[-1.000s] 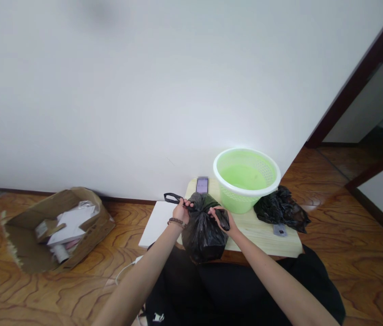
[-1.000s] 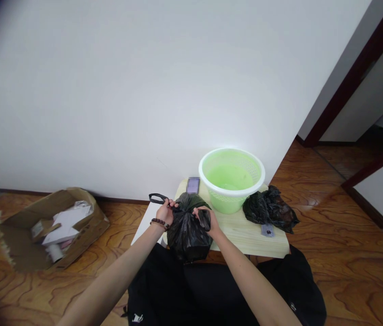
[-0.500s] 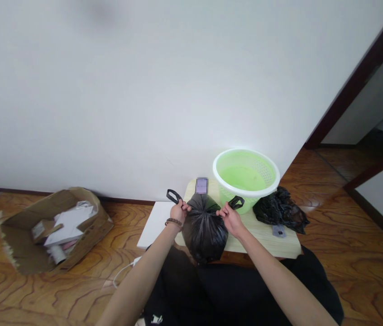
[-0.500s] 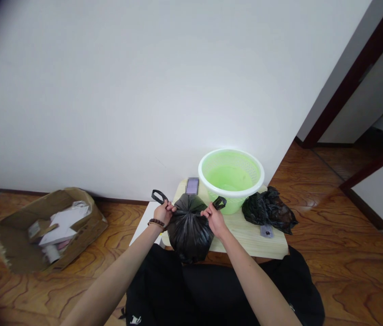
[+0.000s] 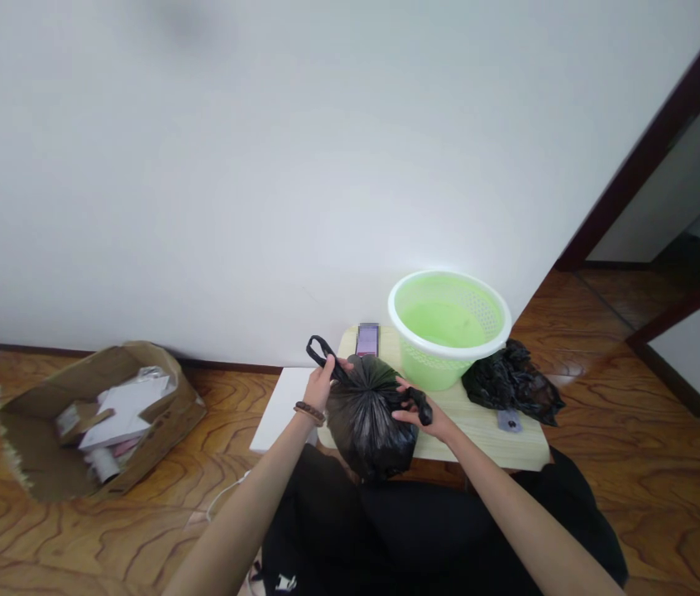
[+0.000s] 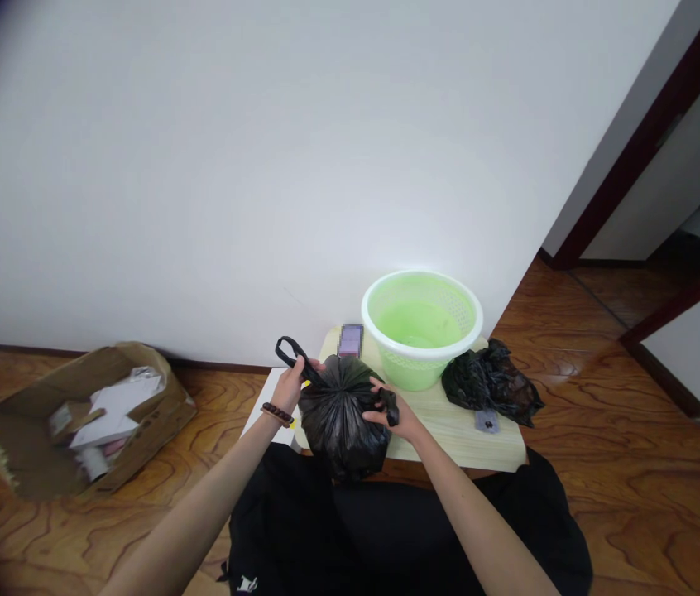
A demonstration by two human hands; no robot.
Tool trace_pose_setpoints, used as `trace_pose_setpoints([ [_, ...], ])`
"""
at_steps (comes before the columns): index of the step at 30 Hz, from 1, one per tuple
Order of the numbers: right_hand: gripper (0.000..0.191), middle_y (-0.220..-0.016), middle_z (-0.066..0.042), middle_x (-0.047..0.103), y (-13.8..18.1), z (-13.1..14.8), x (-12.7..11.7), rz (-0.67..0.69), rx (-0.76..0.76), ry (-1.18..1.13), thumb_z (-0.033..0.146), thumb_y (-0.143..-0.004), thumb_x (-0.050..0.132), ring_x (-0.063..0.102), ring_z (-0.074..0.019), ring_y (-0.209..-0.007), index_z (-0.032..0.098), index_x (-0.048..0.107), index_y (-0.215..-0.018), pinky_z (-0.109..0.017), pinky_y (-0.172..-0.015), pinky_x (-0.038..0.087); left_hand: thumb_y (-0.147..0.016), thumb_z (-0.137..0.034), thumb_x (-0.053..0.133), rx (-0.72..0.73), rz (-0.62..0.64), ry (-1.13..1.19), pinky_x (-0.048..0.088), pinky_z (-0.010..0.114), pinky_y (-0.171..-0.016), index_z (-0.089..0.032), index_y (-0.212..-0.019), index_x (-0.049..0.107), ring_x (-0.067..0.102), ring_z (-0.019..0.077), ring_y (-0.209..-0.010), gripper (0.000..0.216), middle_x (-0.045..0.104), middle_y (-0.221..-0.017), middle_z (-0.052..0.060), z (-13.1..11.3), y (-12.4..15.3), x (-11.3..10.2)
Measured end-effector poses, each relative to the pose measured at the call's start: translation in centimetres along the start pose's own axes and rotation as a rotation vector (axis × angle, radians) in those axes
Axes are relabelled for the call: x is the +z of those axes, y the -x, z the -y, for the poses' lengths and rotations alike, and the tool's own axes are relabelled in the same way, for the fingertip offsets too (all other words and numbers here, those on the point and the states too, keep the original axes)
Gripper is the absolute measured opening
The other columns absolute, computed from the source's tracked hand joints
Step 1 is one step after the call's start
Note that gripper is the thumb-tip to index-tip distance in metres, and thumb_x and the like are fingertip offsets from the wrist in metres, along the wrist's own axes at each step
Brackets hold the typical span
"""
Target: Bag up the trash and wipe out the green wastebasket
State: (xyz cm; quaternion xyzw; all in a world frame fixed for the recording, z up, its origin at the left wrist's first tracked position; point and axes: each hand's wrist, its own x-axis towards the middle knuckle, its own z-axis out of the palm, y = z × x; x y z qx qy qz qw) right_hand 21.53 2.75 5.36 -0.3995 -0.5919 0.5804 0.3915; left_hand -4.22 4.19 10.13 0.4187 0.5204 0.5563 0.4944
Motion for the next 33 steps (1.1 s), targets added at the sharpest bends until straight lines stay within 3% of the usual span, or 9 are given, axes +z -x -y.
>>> trace_pose_setpoints([
  [3, 0.059, -0.091, -0.002, 0.063, 0.0, -0.8, 0.3, -0.074, 0.037, 0.011, 0.04, -0.065, 0.07, 0.055, -0.0161, -0.073, 0.024, 0.056, -0.12, -0.035, -0.074, 0.046, -0.072, -0.039, 0.063, 0.011, 0.091, -0.148, 0.039, 0.036, -0.092, -0.015, -0.103, 0.063, 0.057, 0.0238, -0.102, 0.039, 0.066, -0.104, 0.011, 0.6, 1.1, -0.7],
  [6, 0.044, -0.072, -0.002, 0.063, -0.7, -0.5, 1.2, -0.097, 0.139, -0.096, 0.045, -0.072, 0.063, 0.056, -0.017, -0.068, 0.019, 0.064, -0.107, -0.035, -0.072, 0.045, -0.059, -0.024, 0.076, -0.014, 0.143, -0.171, 0.039, 0.033, -0.092, -0.017, -0.1, 0.066, 0.057, 0.0236, -0.101, 0.043, 0.065, -0.104, 0.01, 1.5, 1.9, -0.9],
  [11, 0.033, -0.083, -0.005, 0.066, -1.8, 1.0, 3.3, -0.163, 0.112, -0.255, 0.05, -0.073, 0.061, 0.057, -0.0205, -0.087, 0.02, 0.068, -0.086, -0.035, -0.082, 0.043, -0.071, -0.026, 0.066, -0.034, -0.011, 0.087, 0.042, 0.028, -0.084, -0.015, -0.077, 0.067, 0.059, 0.0202, -0.092, 0.013, 0.067, -0.087, 0.009, 1.3, 1.7, 1.3],
  [14, 0.036, -0.082, -0.006, 0.066, -2.4, 1.7, 4.5, -0.146, 0.059, -0.443, 0.054, -0.076, 0.054, 0.056, -0.0209, -0.093, 0.02, 0.066, -0.079, -0.036, -0.086, 0.041, -0.079, -0.037, 0.056, -0.044, -0.066, 0.379, 0.045, 0.031, -0.075, -0.015, -0.071, 0.06, 0.06, 0.0173, -0.07, 0.023, 0.061, -0.065, 0.004, 0.8, 0.9, 3.1],
  [17, 0.035, -0.064, -0.002, 0.058, -3.0, 2.3, 4.8, -0.15, 0.067, -0.642, 0.054, -0.073, 0.059, 0.058, -0.0201, -0.079, 0.02, 0.058, -0.066, -0.036, -0.082, 0.041, -0.081, -0.04, 0.054, -0.054, -0.017, 0.545, 0.045, 0.03, -0.065, -0.016, -0.065, 0.052, 0.057, 0.0154, -0.058, 0.028, 0.047, -0.051, -0.002, 0.7, 0.2, 3.8],
  [20, 0.034, -0.05, 0.005, 0.041, -3.4, 2.9, 4.3, -0.177, 0.064, -0.732, 0.05, -0.072, 0.064, 0.052, -0.0151, -0.061, 0.021, 0.049, -0.06, -0.033, -0.073, 0.041, -0.08, -0.036, 0.056, -0.115, 0.028, 0.514, 0.04, 0.025, -0.054, -0.016, -0.063, 0.049, 0.047, 0.011, -0.045, 0.028, 0.034, -0.045, -0.006, 0.8, -0.1, 3.2],
  [24, 0.039, -0.049, 0.007, 0.028, -3.9, 3.0, 3.9, -0.197, 0.082, -0.715, 0.051, -0.074, 0.061, 0.035, -0.0114, -0.049, 0.023, 0.041, -0.056, -0.03, -0.06, 0.038, -0.081, -0.031, 0.056, -0.2, 0.059, 0.484, 0.037, 0.024, -0.049, -0.016, -0.06, 0.047, 0.04, 0.0093, -0.041, 0.028, 0.027, -0.042, -0.007, 1.1, -0.6, 2.0],
  [29, 0.04, -0.049, 0.008, 0.025, -4.2, 1.9, 3.7, -0.247, 0.106, -0.684, 0.052, -0.074, 0.06, 0.029, -0.0106, -0.047, 0.023, 0.037, -0.057, -0.029, -0.054, 0.035, -0.082, -0.029, 0.054, -0.257, 0.028, 0.486, 0.034, 0.023, -0.045, -0.016, -0.057, 0.047, 0.036, 0.0082, -0.038, 0.029, 0.029, -0.041, -0.006, 2.0, -0.9, 1.4],
  [33, 0.035, -0.048, 0.006, 0.035, -3.9, 2.1, 3.2, -0.202, 0.141, -0.679, 0.048, -0.074, 0.061, 0.04, -0.0115, -0.05, 0.022, 0.043, -0.058, -0.028, -0.054, 0.037, -0.08, -0.031, 0.057, -0.28, 0.051, 0.418, 0.037, 0.024, -0.049, -0.015, -0.059, 0.053, 0.043, 0.0104, -0.039, 0.027, 0.033, -0.039, -0.006, 1.9, -1.0, 1.7],
])
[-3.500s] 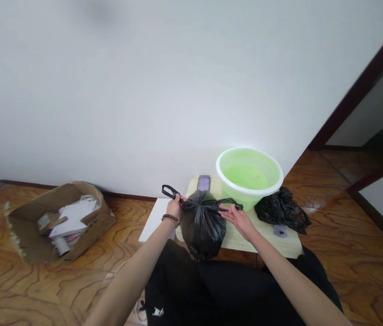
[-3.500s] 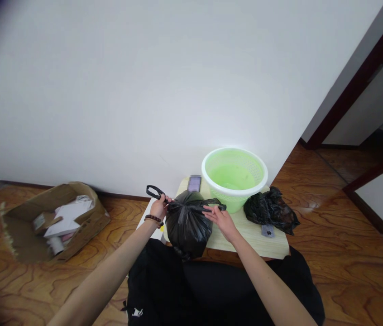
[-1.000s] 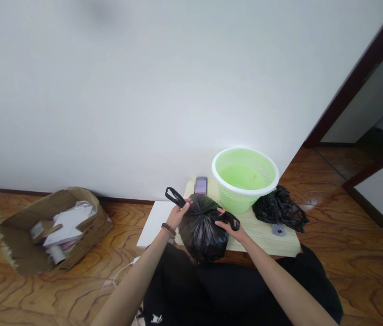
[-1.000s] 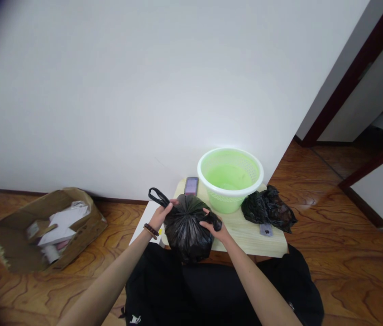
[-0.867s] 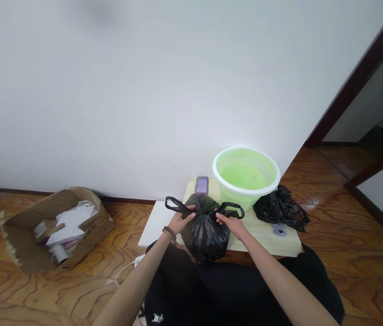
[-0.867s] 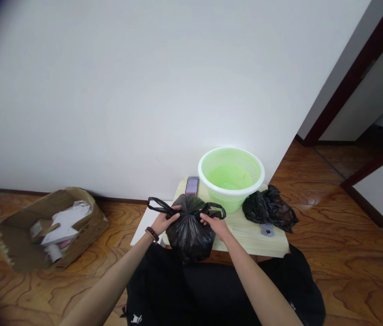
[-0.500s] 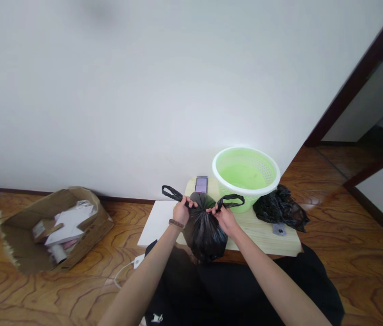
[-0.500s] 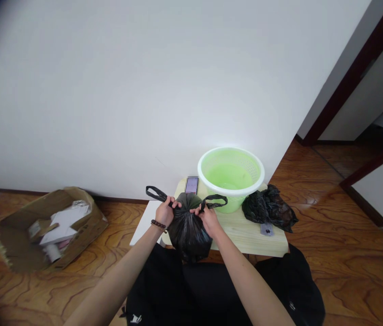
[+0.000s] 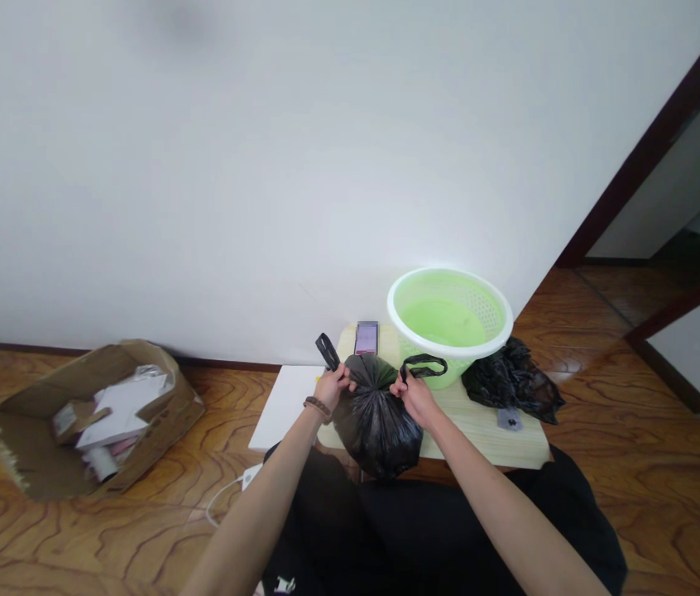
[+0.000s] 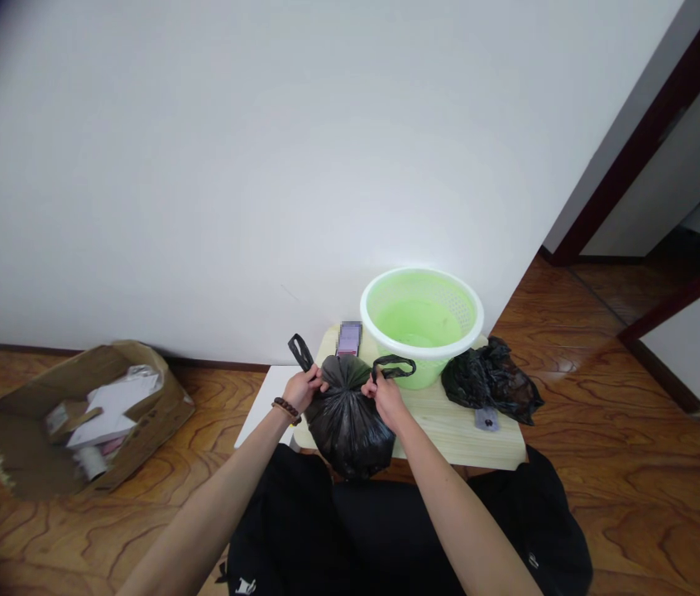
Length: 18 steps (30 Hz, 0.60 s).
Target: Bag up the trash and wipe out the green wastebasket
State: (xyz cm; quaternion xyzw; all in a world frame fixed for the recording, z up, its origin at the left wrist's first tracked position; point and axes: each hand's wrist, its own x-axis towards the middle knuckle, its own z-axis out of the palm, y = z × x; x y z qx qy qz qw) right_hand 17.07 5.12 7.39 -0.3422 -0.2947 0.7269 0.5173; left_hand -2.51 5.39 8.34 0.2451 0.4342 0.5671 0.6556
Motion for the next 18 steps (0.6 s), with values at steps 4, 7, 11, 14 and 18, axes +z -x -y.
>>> trace_pose_setpoints([
  [4, 0.015, -0.077, -0.003, 0.062, 0.9, 1.1, -0.4, 0.12, 0.085, -0.008, 0.034, -0.071, 0.061, 0.058, -0.0185, -0.081, 0.02, 0.058, -0.076, -0.031, -0.069, 0.044, -0.075, -0.028, 0.063, 0.12, 0.015, -0.316, 0.04, 0.023, -0.058, -0.014, -0.065, 0.062, 0.057, 0.0148, -0.058, 0.017, 0.061, -0.06, 0.004, -1.7, 0.2, 0.8],
  [7, 0.029, -0.104, -0.004, 0.063, 1.4, 1.0, -1.3, 0.186, 0.02, 0.09, 0.019, -0.061, 0.065, 0.053, -0.0201, -0.103, 0.021, 0.061, -0.09, -0.033, -0.086, 0.041, -0.065, -0.018, 0.07, 0.125, 0.043, -0.559, 0.039, 0.022, -0.055, -0.014, -0.065, 0.065, 0.056, 0.0148, -0.058, 0.006, 0.065, -0.066, 0.005, -3.3, 0.5, 0.6],
  [11, 0.03, -0.099, -0.003, 0.065, 1.5, -0.3, -3.3, 0.063, -0.086, 0.437, 0.019, -0.057, 0.07, 0.056, -0.0204, -0.095, 0.022, 0.064, -0.087, -0.033, -0.084, 0.042, -0.051, -0.006, 0.075, -0.059, 0.203, -0.641, 0.041, 0.024, -0.048, -0.015, -0.087, 0.069, 0.054, 0.0147, -0.049, 0.037, 0.067, -0.07, 0.006, -3.9, 1.3, -0.9],
  [14, 0.016, -0.071, -0.002, 0.064, 1.7, -1.0, -4.4, 0.025, -0.084, 0.605, 0.031, -0.063, 0.069, 0.057, -0.0181, -0.068, 0.018, 0.064, -0.072, -0.031, -0.064, 0.044, -0.05, 0.002, 0.072, -0.064, 0.203, -0.51, 0.047, 0.026, -0.055, -0.015, -0.091, 0.069, 0.06, 0.0161, -0.056, 0.044, 0.068, -0.077, 0.008, -3.3, 1.7, -2.1],
  [18, 0.023, -0.055, 0.0, 0.059, 2.1, -1.1, -4.3, 0.131, -0.021, 0.661, 0.04, -0.066, 0.068, 0.049, -0.0135, -0.048, 0.017, 0.064, -0.067, -0.026, -0.047, 0.037, -0.056, -0.002, 0.07, -0.014, 0.154, -0.519, 0.044, 0.023, -0.047, -0.014, -0.079, 0.071, 0.055, 0.0129, -0.047, 0.026, 0.066, -0.063, 0.004, -2.7, 1.5, -2.0],
])
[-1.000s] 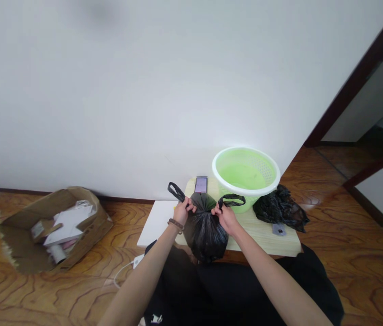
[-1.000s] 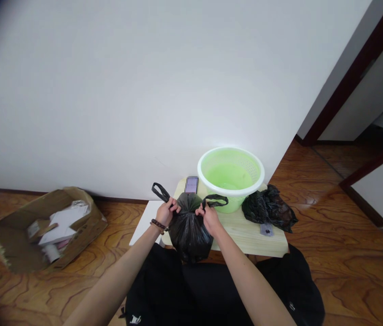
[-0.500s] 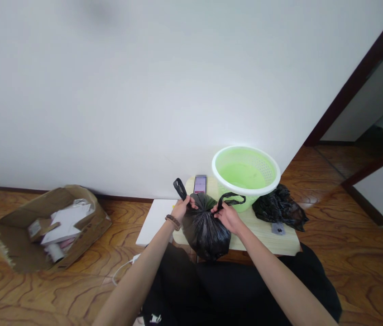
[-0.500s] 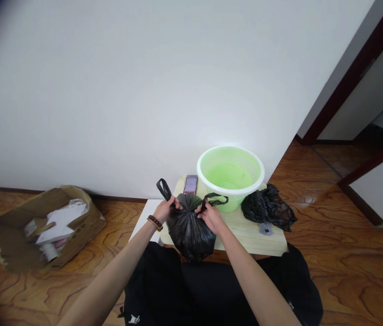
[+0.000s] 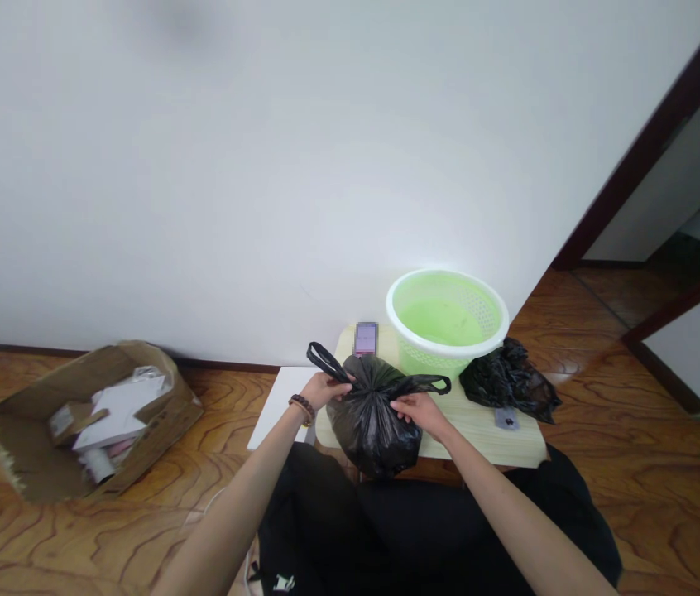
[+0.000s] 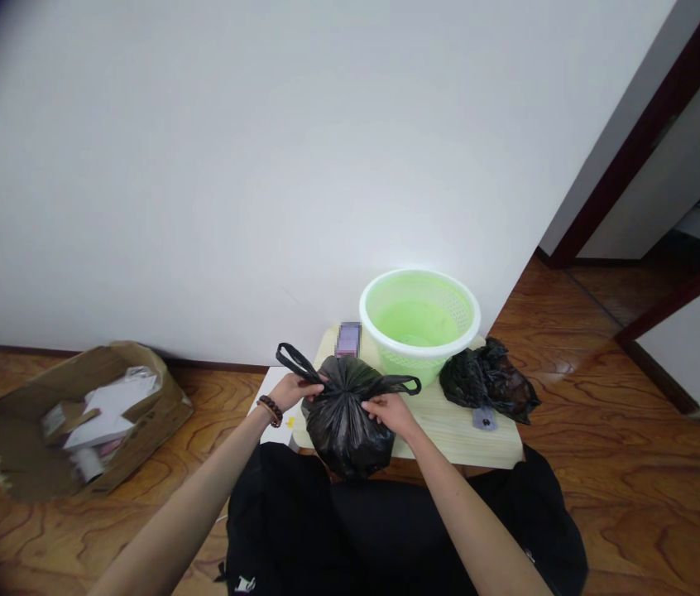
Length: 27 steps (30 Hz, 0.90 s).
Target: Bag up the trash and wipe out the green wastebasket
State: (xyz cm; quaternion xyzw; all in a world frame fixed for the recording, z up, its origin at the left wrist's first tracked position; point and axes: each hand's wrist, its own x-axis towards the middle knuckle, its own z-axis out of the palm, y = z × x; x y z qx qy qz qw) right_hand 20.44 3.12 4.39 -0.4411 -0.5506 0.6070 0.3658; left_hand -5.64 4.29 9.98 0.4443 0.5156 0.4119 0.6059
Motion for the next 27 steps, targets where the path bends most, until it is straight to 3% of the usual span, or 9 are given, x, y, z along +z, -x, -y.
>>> trace_pose_setpoints([
  [4, 0.023, -0.055, -0.001, 0.06, -0.4, 1.3, 1.3, -0.126, -0.065, 0.039, 0.042, -0.067, 0.067, 0.048, -0.0135, -0.046, 0.019, 0.065, -0.067, -0.026, -0.046, 0.037, -0.06, -0.01, 0.071, 0.175, -0.072, -0.132, 0.04, 0.022, -0.045, -0.015, -0.075, 0.072, 0.05, 0.0108, -0.044, 0.015, 0.065, -0.06, 0.004, -1.2, -0.6, 1.3],
  [8, 0.028, -0.057, -0.002, 0.061, -1.2, 3.0, 2.5, -0.119, -0.157, 0.043, 0.045, -0.071, 0.063, 0.051, -0.0146, -0.05, 0.019, 0.063, -0.061, -0.027, -0.049, 0.039, -0.06, -0.013, 0.073, 0.341, -0.092, -0.171, 0.045, 0.026, -0.062, -0.019, -0.074, 0.072, 0.057, 0.0162, -0.062, 0.016, 0.069, -0.073, 0.004, -2.9, -0.9, 3.0],
  [11, 0.029, -0.059, -0.002, 0.061, -1.5, 3.6, 2.9, -0.106, -0.151, -0.034, 0.046, -0.073, 0.06, 0.05, -0.0128, -0.049, 0.018, 0.068, -0.074, -0.026, -0.05, 0.038, -0.062, -0.019, 0.073, 0.336, -0.17, -0.137, 0.045, 0.027, -0.066, -0.017, -0.073, 0.071, 0.056, 0.0159, -0.061, 0.012, 0.068, -0.069, 0.004, -2.8, -1.1, 3.8],
  [14, 0.035, -0.067, -0.002, 0.064, -1.6, 3.6, 3.2, -0.11, -0.101, -0.213, 0.049, -0.075, 0.057, 0.048, -0.0104, -0.048, 0.018, 0.067, -0.089, -0.023, -0.046, 0.036, -0.066, -0.028, 0.071, 0.28, -0.236, 0.094, 0.046, 0.028, -0.073, -0.012, -0.077, 0.07, 0.06, 0.0163, -0.069, 0.02, 0.069, -0.077, 0.008, -1.4, -1.7, 4.2],
  [17, 0.036, -0.081, -0.006, 0.066, -1.6, 3.2, 3.6, -0.102, -0.076, -0.375, 0.051, -0.076, 0.055, 0.05, -0.0102, -0.053, 0.018, 0.065, -0.085, -0.021, -0.041, 0.033, -0.069, -0.036, 0.068, 0.237, -0.192, 0.359, 0.046, 0.036, -0.082, -0.01, -0.082, 0.065, 0.064, 0.0205, -0.076, 0.029, 0.069, -0.081, 0.011, 0.2, -2.2, 4.5],
  [19, 0.036, -0.079, -0.006, 0.066, -1.7, 3.0, 3.9, -0.095, -0.07, -0.406, 0.051, -0.076, 0.055, 0.049, -0.0096, -0.051, 0.017, 0.064, -0.082, -0.021, -0.04, 0.032, -0.071, -0.039, 0.066, 0.239, -0.203, 0.403, 0.047, 0.039, -0.083, -0.012, -0.083, 0.062, 0.065, 0.0215, -0.075, 0.031, 0.069, -0.079, 0.01, 0.6, -2.4, 4.8],
  [23, 0.038, -0.049, 0.002, 0.051, -2.2, 2.9, 3.8, -0.05, -0.058, -0.311, 0.053, -0.077, 0.054, 0.039, -0.0075, -0.041, 0.016, 0.063, -0.081, -0.02, -0.038, 0.028, -0.078, -0.042, 0.057, 0.37, -0.294, 0.059, 0.047, 0.035, -0.081, -0.015, -0.083, 0.063, 0.064, 0.0208, -0.081, 0.028, 0.069, -0.082, 0.009, -0.1, -2.1, 5.2],
  [27, 0.035, -0.051, 0.005, 0.045, -2.5, 2.5, 3.2, -0.024, -0.062, -0.295, 0.052, -0.079, 0.052, 0.03, -0.0053, -0.039, 0.017, 0.059, -0.075, -0.019, -0.038, 0.027, -0.081, -0.046, 0.049, 0.396, -0.29, -0.222, 0.048, 0.029, -0.066, -0.016, -0.08, 0.063, 0.064, 0.0194, -0.071, 0.033, 0.069, -0.078, 0.007, -0.1, -2.1, 5.2],
])
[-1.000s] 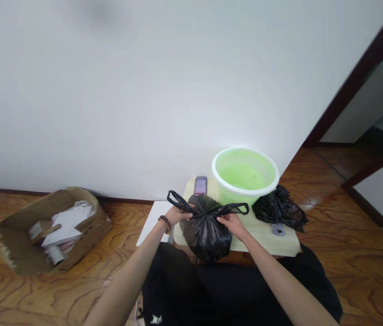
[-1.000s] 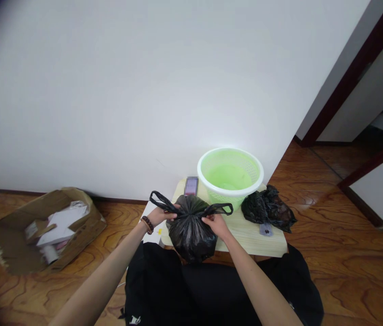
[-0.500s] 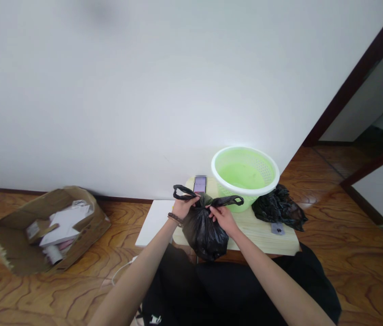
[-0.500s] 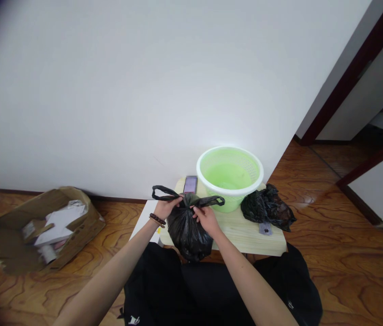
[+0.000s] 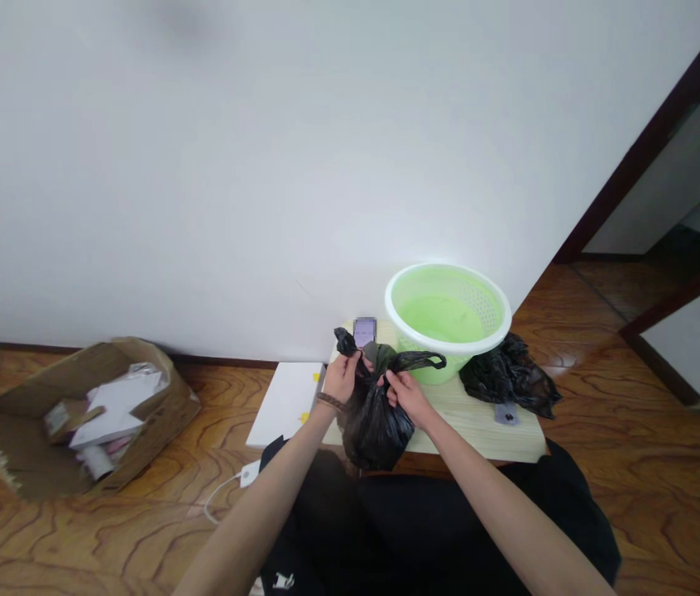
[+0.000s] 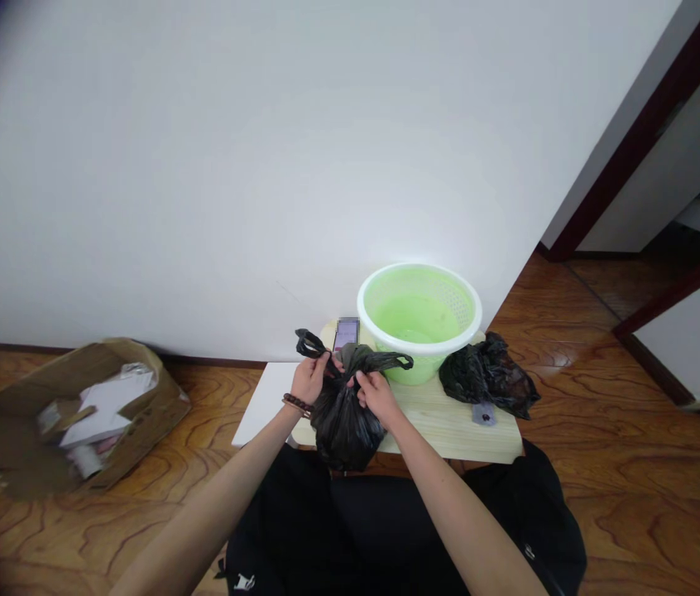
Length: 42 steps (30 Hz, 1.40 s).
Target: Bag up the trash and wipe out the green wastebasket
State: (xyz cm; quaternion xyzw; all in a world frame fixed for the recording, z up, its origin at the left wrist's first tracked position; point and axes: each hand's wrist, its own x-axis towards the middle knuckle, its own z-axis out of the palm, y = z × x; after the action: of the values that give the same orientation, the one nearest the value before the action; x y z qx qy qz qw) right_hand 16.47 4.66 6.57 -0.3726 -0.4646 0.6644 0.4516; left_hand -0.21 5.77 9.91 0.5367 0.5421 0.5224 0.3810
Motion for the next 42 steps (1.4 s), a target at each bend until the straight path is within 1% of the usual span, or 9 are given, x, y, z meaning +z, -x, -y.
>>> trace_pose_setpoints([
  [3, 0.033, -0.066, 0.002, 0.052, 0.2, -0.4, -0.6, -0.008, -0.002, -0.05, 0.05, -0.08, 0.053, 0.029, -0.0042, -0.042, 0.018, 0.056, -0.075, -0.019, -0.039, 0.029, -0.081, -0.048, 0.048, -0.134, -0.06, 0.059, 0.046, 0.027, -0.052, -0.015, -0.076, 0.059, 0.061, 0.0174, -0.056, 0.035, 0.066, -0.066, 0.005, 1.7, 0.0, 0.2],
  [8, 0.029, -0.076, 0.001, 0.054, 1.3, -0.9, -1.5, 0.006, 0.011, -0.132, 0.048, -0.078, 0.056, 0.031, -0.004, -0.045, 0.019, 0.053, -0.08, -0.02, -0.043, 0.033, -0.08, -0.038, 0.053, -0.348, -0.267, 0.436, 0.051, 0.031, -0.061, -0.015, -0.076, 0.052, 0.063, 0.0158, -0.056, 0.023, 0.061, -0.057, 0.0, 4.4, 0.2, 0.8],
  [12, 0.028, -0.073, 0.003, 0.052, 1.6, -0.8, -2.0, -0.026, 0.037, -0.235, 0.045, -0.075, 0.061, 0.03, -0.0037, -0.045, 0.019, 0.051, -0.081, -0.02, -0.045, 0.034, -0.08, -0.034, 0.053, -0.451, -0.302, 0.455, 0.051, 0.03, -0.059, -0.014, -0.077, 0.051, 0.065, 0.0172, -0.057, 0.02, 0.064, -0.059, 0.003, 4.7, 0.2, 0.9],
  [17, 0.029, -0.074, 0.002, 0.057, 1.2, -0.3, -2.3, -0.092, 0.061, -0.277, 0.045, -0.074, 0.063, 0.038, -0.0044, -0.045, 0.019, 0.051, -0.08, -0.02, -0.044, 0.036, -0.077, -0.041, 0.056, -0.325, -0.119, 0.319, 0.051, 0.032, -0.061, -0.013, -0.085, 0.058, 0.066, 0.0202, -0.065, 0.03, 0.068, -0.069, 0.008, 3.0, -0.1, -0.1],
  [22, 0.03, -0.103, -0.005, 0.061, 1.4, 0.3, -1.2, -0.015, 0.165, -0.344, 0.046, -0.076, 0.061, 0.056, -0.0103, -0.059, 0.022, 0.05, -0.089, -0.021, -0.041, 0.036, -0.076, -0.044, 0.058, -0.087, -0.064, 0.309, 0.047, 0.033, -0.081, -0.014, -0.083, 0.061, 0.063, 0.021, -0.086, 0.031, 0.069, -0.083, 0.01, 0.3, -0.1, -0.1],
  [27, 0.031, -0.072, 0.007, 0.053, 1.0, 0.6, 0.0, -0.032, 0.203, -0.436, 0.047, -0.075, 0.061, 0.041, -0.0052, -0.044, 0.024, 0.044, -0.083, -0.018, -0.037, 0.03, -0.08, -0.043, 0.054, -0.148, -0.134, 0.809, 0.047, 0.031, -0.066, -0.017, -0.075, 0.049, 0.055, 0.0112, -0.056, 0.027, 0.052, -0.056, -0.004, 0.7, 0.1, 1.5],
  [30, 0.033, -0.058, 0.011, 0.038, 0.5, 0.7, -0.2, -0.056, 0.232, -0.458, 0.047, -0.073, 0.063, 0.026, -0.0036, -0.039, 0.023, 0.041, -0.077, -0.016, -0.035, 0.024, -0.081, -0.035, 0.057, -0.255, -0.03, 0.967, 0.037, 0.021, -0.047, -0.016, -0.074, 0.048, 0.036, 0.0046, -0.041, 0.021, 0.035, -0.049, -0.009, 1.9, 0.1, 1.4],
  [35, 0.034, -0.054, 0.011, 0.032, 0.1, 0.0, -0.9, -0.116, 0.278, -0.444, 0.043, -0.071, 0.065, 0.022, -0.0039, -0.038, 0.022, 0.04, -0.074, -0.017, -0.034, 0.02, -0.082, -0.032, 0.056, -0.436, 0.225, 0.898, 0.037, 0.024, -0.046, -0.015, -0.072, 0.049, 0.031, 0.005, -0.04, 0.021, 0.029, -0.048, -0.009, 2.9, -0.4, 0.0],
  [42, 0.034, -0.054, 0.011, 0.034, -0.1, -1.0, -0.2, -0.233, 0.262, -0.379, 0.048, -0.073, 0.06, 0.023, -0.0038, -0.037, 0.022, 0.038, -0.073, -0.018, -0.033, 0.023, -0.076, -0.039, 0.062, -0.459, 0.085, 0.74, 0.036, 0.023, -0.043, -0.016, -0.07, 0.047, 0.027, 0.0043, -0.038, 0.029, 0.024, -0.046, -0.011, 3.6, 0.0, 0.3],
])
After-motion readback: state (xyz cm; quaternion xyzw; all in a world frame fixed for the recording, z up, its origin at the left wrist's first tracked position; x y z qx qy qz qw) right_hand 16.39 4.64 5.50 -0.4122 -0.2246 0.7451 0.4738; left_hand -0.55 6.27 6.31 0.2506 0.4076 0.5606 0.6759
